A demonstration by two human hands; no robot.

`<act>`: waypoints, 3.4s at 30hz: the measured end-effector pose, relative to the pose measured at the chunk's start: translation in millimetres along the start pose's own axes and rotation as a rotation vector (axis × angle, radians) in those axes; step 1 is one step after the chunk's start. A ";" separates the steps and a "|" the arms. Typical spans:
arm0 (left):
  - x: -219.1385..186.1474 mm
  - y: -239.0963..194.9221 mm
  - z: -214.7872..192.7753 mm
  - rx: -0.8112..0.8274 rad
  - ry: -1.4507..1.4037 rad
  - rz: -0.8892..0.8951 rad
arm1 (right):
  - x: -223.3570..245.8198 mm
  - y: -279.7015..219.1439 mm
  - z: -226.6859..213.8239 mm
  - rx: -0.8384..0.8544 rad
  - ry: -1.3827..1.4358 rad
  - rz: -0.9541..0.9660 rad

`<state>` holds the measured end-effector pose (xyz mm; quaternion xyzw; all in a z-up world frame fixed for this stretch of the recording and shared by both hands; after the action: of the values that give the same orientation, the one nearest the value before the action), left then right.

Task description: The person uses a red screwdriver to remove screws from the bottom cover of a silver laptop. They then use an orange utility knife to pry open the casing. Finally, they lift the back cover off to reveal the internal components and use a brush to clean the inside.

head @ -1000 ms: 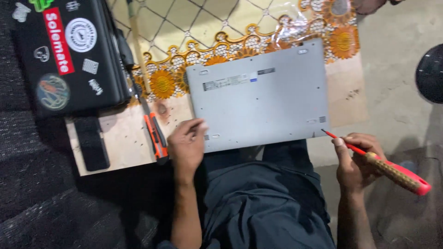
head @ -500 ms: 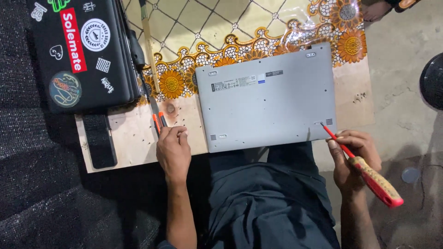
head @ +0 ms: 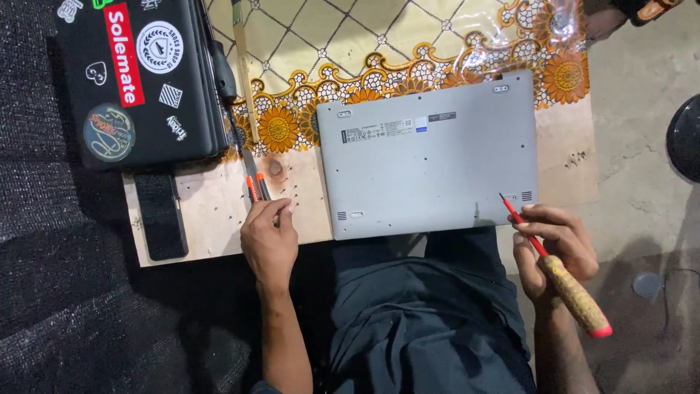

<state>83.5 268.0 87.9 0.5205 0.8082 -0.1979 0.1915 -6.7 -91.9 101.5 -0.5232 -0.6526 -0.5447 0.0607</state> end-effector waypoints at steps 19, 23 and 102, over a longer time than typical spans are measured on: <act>-150.6 20.4 99.1 0.143 -0.203 0.422 | -56.6 95.7 87.4 0.109 0.137 -0.045; -151.1 36.6 138.0 0.153 -0.275 0.506 | -75.3 114.4 114.6 0.033 0.280 -0.108; -176.5 69.2 119.7 0.468 -0.831 0.516 | -74.7 134.8 151.9 0.223 0.377 -0.188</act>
<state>227.3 97.0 69.0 0.6087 0.4448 -0.5084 0.4161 202.1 -39.4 79.6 -0.3395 -0.7315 -0.5606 0.1879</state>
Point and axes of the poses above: each hand's wrist, its own y-axis towards the middle knuckle, its own z-axis out of the palm, x = y × z, the point moved 3 cm from there along y, towards the middle knuckle, and after that the axes turned 15 degrees about -z, right-handed, at the moved point
